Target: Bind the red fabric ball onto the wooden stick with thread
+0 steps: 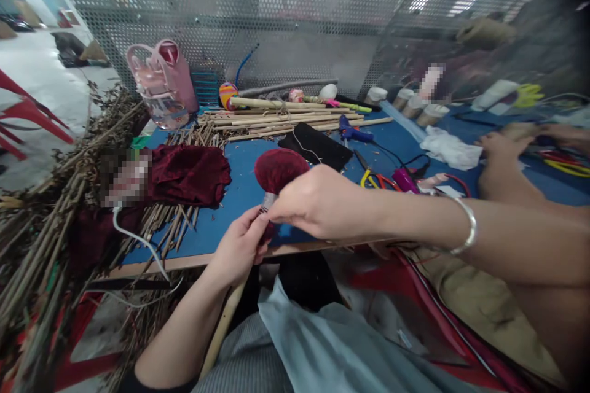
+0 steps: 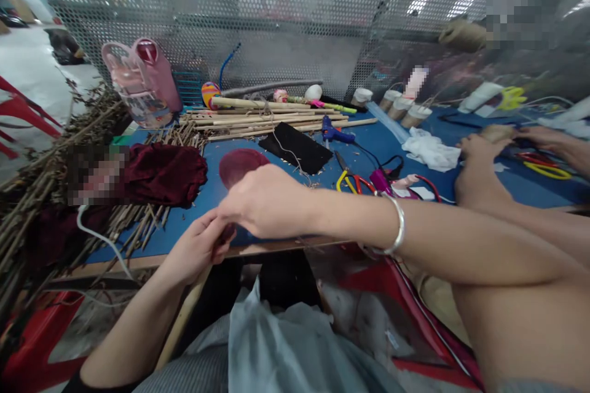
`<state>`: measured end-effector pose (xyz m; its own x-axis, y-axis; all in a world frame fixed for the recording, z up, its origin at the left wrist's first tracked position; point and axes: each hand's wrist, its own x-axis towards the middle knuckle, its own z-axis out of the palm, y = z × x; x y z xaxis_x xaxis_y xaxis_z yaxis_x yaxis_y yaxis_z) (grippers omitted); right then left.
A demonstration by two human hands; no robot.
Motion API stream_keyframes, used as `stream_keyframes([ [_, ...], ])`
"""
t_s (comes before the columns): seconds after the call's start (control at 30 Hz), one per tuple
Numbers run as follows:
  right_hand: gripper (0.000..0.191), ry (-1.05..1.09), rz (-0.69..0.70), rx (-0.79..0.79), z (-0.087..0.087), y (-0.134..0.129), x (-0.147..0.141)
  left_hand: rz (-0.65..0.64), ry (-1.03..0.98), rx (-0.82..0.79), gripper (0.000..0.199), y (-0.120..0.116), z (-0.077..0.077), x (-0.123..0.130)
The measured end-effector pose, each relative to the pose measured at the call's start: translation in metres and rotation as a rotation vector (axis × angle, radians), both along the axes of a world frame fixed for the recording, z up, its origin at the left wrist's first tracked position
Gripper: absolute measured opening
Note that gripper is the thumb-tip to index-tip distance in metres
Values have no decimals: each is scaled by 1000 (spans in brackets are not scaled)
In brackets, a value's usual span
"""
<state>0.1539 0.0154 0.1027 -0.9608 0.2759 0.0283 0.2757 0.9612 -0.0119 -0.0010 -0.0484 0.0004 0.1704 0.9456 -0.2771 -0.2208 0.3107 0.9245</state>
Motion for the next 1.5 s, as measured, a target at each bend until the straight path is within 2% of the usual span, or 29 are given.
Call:
stream_keyframes([
  [0.1,27,-25,-5,107,8,12,-9,-54,47,-1,30,-2,-5,6],
  [0.23,30,-67,11,191,9,15,-18,-91,73,-17,31,-3,-6,9],
  [0.6,31,22,26,231,10,18,-12,-108,3,-114,24,-10,0,6],
  [0.87,34,-36,231,192,13,7,-12,-82,-11,-97,29,-9,-3,8],
  [1.1,29,-161,189,237,13,15,-24,-170,1,-121,25,-13,2,18],
  [1.23,28,-197,149,250,8,18,-30,-153,79,-83,32,-15,0,20],
  [1.5,23,-218,100,243,1,21,-33,-31,419,144,36,-20,-4,21],
])
